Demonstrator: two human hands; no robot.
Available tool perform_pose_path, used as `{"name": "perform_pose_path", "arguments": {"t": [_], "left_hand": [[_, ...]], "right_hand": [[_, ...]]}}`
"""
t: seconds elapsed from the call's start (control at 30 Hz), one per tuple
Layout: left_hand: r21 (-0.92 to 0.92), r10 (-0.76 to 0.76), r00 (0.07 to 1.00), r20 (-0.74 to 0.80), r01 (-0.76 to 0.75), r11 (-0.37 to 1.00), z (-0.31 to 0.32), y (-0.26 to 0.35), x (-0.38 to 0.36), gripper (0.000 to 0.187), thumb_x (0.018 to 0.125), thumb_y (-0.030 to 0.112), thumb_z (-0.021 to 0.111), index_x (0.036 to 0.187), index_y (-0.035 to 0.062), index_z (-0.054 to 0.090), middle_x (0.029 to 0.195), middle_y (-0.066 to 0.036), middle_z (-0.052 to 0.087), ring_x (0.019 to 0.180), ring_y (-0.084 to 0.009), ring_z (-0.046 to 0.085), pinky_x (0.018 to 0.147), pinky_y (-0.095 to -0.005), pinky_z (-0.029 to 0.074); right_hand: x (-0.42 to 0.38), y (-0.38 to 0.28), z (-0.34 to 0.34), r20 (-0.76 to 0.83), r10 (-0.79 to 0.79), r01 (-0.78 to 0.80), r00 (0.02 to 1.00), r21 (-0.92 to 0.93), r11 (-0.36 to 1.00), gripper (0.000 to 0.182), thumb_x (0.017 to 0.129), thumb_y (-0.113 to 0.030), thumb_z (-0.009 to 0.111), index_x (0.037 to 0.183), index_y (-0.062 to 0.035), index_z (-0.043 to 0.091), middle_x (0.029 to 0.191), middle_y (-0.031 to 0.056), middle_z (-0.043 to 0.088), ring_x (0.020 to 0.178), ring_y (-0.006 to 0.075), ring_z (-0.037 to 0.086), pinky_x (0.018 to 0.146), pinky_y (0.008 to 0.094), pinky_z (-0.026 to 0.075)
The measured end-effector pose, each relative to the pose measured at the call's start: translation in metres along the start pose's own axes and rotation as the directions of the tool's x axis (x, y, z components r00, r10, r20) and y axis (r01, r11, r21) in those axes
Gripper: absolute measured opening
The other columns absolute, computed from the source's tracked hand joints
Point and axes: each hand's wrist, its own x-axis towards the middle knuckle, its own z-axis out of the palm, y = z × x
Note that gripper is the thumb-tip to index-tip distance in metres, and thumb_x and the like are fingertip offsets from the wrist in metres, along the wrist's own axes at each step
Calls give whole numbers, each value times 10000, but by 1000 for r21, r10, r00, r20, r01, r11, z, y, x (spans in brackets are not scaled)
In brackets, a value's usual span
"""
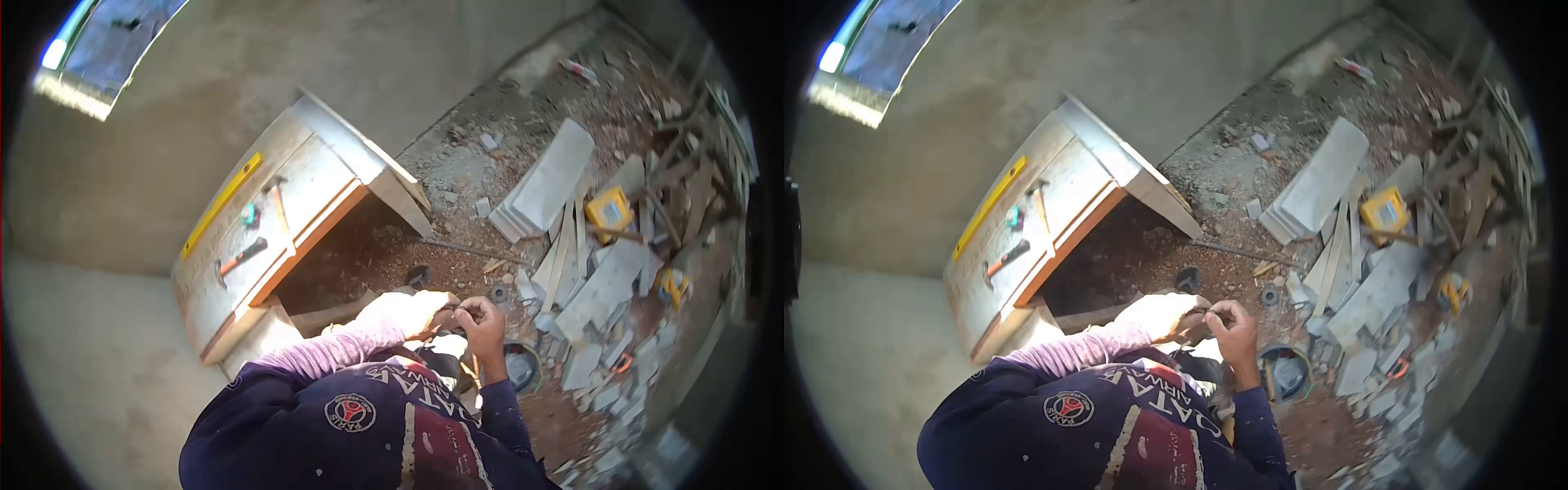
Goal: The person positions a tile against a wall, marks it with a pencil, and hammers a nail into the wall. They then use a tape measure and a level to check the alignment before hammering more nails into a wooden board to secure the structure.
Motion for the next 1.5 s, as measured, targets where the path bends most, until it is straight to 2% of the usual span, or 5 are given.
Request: {"name": "perform_pose_path", "arguments": {"t": [0.17, 0.5, 0.77, 0.93, 1.5], "left_hand": [[-481, -144, 752, -643, -251, 840, 20, -107, -33, 305, 846, -53, 645, 1132, 48, 676, 1011, -109, 728, 927, -202, 708, 795, -337, 558], [-577, -668, -39, -743, -468, 669, -83, -237, -143, 169, 940, -19, 637, 1106, -39, 658, 1019, -119, 720, 926, -180, 694, 838, -304, 557], [-447, -366, 258, -894, -574, 687, -191, -290, -91, 178, 916, -50, 655, 1094, -46, 663, 1004, -125, 718, 964, -196, 698, 900, -321, 557], [-493, -147, 514, -845, -641, 589, -216, -298, -14, 178, 931, -48, 620, 1105, -53, 657, 1022, -121, 710, 971, -202, 691, 910, -319, 553], [-296, 206, 784, -585, -442, 847, -185, -299, 125, 78, 868, -3, 691, 944, 4, 707, 861, -117, 736, 786, -179, 706, 766, -291, 551]], "right_hand": [[71, -58, 87, 373, -45, 171, 927, -312, 935, 337, 849, -8, 615, 1183, -44, 586, 936, 93, 691, 836, 148, 669, 751, 286, 540], [166, 1, 361, 757, -229, 791, 612, -586, 175, 481, 847, -399, 723, 1022, 24, 573, 761, 176, 652, 691, 350, 690, 595, 439, 555], [194, -9, 363, 564, 71, 492, 822, -768, 409, 275, 807, -190, 632, 943, 45, 591, 750, 230, 659, 662, 432, 658, 599, 529, 525], [175, -98, 251, 446, 489, -181, 750, -572, 800, 190, 907, -193, 627, 997, -27, 607, 718, 33, 607, 600, 121, 606, 502, 284, 483], [57, -78, 193, -247, 96, -201, 964, -441, 875, 213, 1012, -179, 539, 1128, -20, 620, 690, -2, 538, 607, 68, 465, 557, 265, 409]]}}
